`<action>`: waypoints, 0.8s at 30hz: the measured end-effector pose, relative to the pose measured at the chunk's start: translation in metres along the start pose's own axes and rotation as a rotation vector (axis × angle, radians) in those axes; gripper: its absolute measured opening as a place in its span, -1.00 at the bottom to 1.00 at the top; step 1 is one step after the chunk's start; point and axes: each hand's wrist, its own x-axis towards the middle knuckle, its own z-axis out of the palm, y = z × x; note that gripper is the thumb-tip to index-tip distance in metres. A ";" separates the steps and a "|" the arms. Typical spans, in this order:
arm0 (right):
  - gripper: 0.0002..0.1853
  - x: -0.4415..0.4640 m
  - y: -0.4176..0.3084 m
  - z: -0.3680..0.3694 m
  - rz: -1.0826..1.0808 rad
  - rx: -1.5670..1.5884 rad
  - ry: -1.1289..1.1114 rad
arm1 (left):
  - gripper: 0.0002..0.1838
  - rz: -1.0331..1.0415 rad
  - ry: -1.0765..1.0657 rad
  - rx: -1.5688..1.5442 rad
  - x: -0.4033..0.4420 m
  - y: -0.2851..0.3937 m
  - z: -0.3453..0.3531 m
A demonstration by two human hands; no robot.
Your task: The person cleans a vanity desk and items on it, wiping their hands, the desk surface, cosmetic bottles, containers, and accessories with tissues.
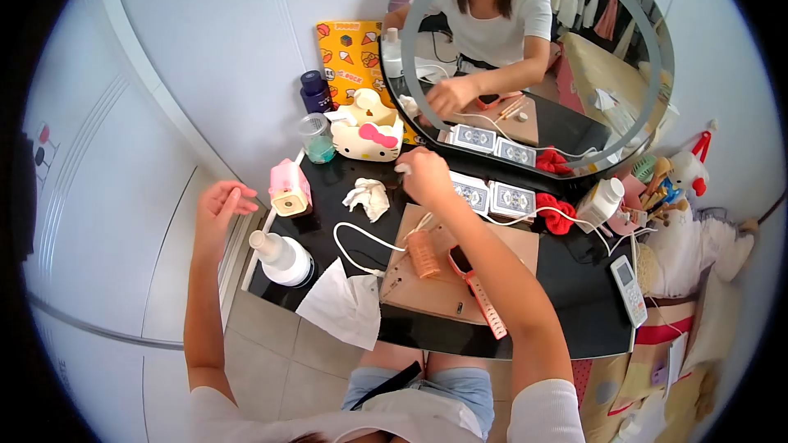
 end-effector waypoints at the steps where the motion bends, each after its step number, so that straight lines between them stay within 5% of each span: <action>1: -0.73 0.001 0.008 0.002 -0.030 -0.023 -0.062 | -0.83 -0.003 0.022 0.013 -0.006 -0.003 0.000; 6: -0.20 -0.008 0.001 0.062 0.091 -0.170 -0.645 | -0.80 -0.018 0.070 -0.031 -0.029 -0.007 0.002; 10: -0.10 -0.005 -0.018 0.048 0.100 0.027 -0.667 | -0.74 -0.002 0.086 -0.077 -0.042 -0.014 0.016; 13: -0.14 -0.014 -0.032 0.054 -0.177 -0.065 -0.600 | -0.65 0.038 0.093 -0.108 -0.051 -0.024 0.022; 16: -0.26 -0.019 -0.050 0.063 -0.280 -0.034 -0.788 | -0.61 0.112 0.083 -0.155 -0.060 -0.030 0.034; 18: -0.30 -0.005 -0.058 0.057 -0.291 0.141 -0.954 | -0.56 0.134 0.064 -0.134 -0.067 -0.033 0.038; 19: -0.33 0.005 -0.061 0.056 -0.604 0.543 -0.787 | -0.55 0.136 0.092 -0.095 -0.071 -0.030 0.043; 20: -0.39 -0.003 -0.060 0.046 -0.215 0.512 -0.778 | -0.54 0.142 0.119 -0.058 -0.074 -0.030 0.045; 22: -0.53 0.006 -0.053 0.022 -0.294 0.697 -0.480 | -0.56 0.195 0.219 0.071 -0.081 -0.034 0.040; 24: -0.68 0.001 -0.043 -0.033 -0.010 0.542 -0.378 | -0.59 0.269 0.345 0.220 -0.092 -0.036 0.034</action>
